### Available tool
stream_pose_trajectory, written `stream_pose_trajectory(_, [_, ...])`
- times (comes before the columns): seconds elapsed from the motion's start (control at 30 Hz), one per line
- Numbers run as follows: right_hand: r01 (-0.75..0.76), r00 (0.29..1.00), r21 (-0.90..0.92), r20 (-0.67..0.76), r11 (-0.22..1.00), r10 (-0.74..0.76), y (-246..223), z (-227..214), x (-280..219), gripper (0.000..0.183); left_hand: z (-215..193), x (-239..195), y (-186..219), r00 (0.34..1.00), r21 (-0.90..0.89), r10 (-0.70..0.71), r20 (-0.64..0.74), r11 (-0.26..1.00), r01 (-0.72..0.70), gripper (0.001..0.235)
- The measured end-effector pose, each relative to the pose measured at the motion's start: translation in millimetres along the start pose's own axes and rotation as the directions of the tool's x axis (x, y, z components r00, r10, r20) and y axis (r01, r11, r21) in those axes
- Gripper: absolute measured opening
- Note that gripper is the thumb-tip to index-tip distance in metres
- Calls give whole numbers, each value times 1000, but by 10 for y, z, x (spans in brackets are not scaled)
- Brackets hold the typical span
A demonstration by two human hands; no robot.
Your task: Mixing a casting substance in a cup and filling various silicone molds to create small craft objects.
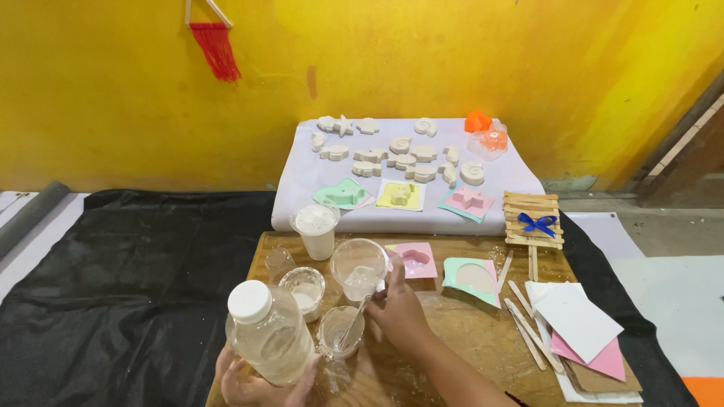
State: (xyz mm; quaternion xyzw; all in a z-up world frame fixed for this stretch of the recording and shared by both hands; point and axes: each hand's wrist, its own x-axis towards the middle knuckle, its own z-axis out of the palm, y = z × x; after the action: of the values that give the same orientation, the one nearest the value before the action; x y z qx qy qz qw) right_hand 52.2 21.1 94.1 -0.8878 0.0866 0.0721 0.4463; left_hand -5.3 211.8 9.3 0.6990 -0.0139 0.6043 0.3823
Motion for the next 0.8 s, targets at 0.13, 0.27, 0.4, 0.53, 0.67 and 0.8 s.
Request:
stream_pose_trajectory(0.13, [27, 1000, -81, 18, 996, -25, 205, 233, 338, 97, 66, -591, -556, 986, 277, -159, -45, 947, 165, 120])
stream_pose_trajectory(0.27, [238, 971, 96, -34, 967, -236, 217, 366, 479, 98, 108, -699, -739, 986, 324, -142, -84, 932, 161, 120])
stream_pose_trajectory(0.4, [276, 960, 140, 10, 951, -281, 240, 403, 561, 91, 590, -268, -205, 844, 490, -84, -529, 782, 385, 53])
stream_pose_trajectory(0.53, [222, 974, 239, -2, 945, -228, 94, 190, 312, 78, 450, -285, -345, 816, 722, 21, -578, 480, 499, 43])
stream_pose_trajectory(0.67, [245, 969, 140, -57, 959, -239, 347, 72, 267, 49, 254, -461, -620, 966, 359, -175, -189, 904, 233, 119])
stream_pose_trajectory(0.8, [183, 978, -60, -91, 981, -188, 429, -136, -10, 29, 539, -113, -198, 876, 469, -100, -472, 813, 346, 42])
